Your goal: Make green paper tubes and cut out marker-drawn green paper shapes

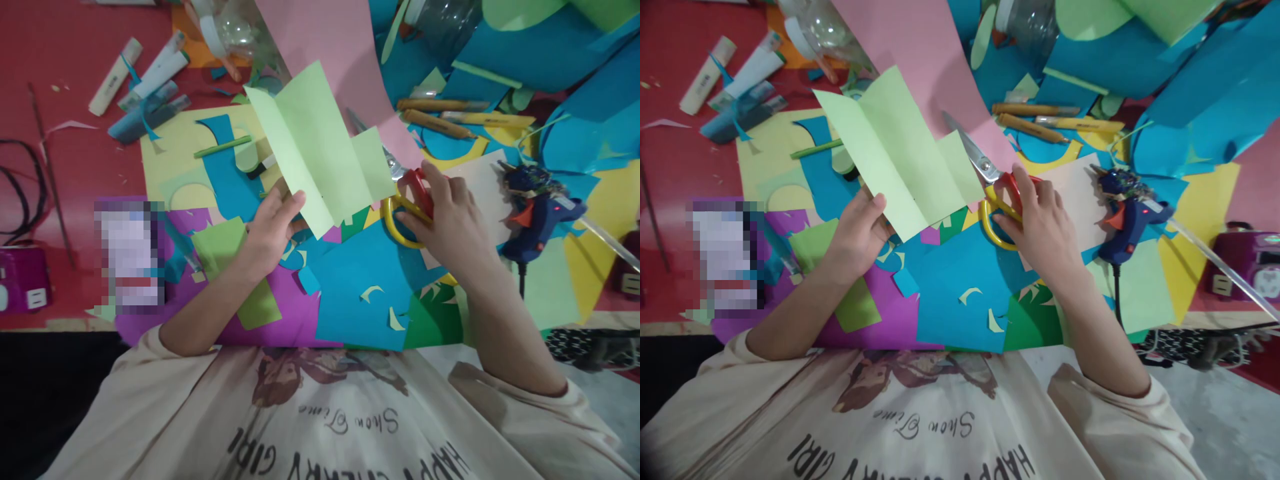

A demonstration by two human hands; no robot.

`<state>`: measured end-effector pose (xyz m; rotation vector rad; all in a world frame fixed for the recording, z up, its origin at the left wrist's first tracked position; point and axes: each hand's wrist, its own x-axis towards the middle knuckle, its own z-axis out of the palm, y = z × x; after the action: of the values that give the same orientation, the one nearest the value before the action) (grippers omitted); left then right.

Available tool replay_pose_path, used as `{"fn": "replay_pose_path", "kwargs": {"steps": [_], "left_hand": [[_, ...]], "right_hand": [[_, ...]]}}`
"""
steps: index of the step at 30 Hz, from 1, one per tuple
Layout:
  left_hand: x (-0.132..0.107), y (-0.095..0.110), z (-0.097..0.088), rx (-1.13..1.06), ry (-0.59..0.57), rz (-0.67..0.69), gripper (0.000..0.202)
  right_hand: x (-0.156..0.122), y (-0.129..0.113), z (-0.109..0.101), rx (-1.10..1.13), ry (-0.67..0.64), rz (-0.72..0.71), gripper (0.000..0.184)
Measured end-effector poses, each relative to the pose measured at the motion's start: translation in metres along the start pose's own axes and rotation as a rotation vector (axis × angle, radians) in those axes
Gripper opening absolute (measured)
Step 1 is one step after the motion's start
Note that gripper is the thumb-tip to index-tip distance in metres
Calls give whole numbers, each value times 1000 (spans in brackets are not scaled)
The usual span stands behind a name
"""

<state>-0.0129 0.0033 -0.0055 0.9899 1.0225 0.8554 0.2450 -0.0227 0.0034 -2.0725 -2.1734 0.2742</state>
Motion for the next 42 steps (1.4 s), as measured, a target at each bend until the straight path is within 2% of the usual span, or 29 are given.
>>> {"fn": "replay_pose_path", "kwargs": {"steps": [3,7,14,18,21,22,24,26,35,39,41,42], "left_hand": [[0,0,0,35,8,59,55],[0,1,1,86,34,129,54],[5,1,-3,209,140,174,56],[6,1,-3,224,153,212,53],[4,0,-4,250,181,187,52],[4,-1,-4,269,191,177,53],[3,-1,-4,294,200,172,54],[3,-1,-3,280,188,182,54],[-2,4,0,165,116,198,50],[-3,4,0,242,138,164,54],[-3,4,0,235,137,171,53],[-3,4,0,215,130,180,51]], "right_hand": [[8,-2,2,-64,-2,4,65],[18,-3,-4,-168,-95,-14,63],[21,-5,-15,-94,-110,-24,54],[16,-2,-28,123,-48,-37,53],[6,5,-40,560,-13,69,51],[1,7,-43,749,-51,133,51],[-9,10,-47,1088,-207,216,54],[-20,12,-48,1245,-361,191,59],[-55,17,-34,1367,-676,-24,64],[-54,15,-42,1392,-778,24,68],[-51,12,-47,1316,-800,12,72],[-50,11,-49,1197,-740,-4,75]]}}
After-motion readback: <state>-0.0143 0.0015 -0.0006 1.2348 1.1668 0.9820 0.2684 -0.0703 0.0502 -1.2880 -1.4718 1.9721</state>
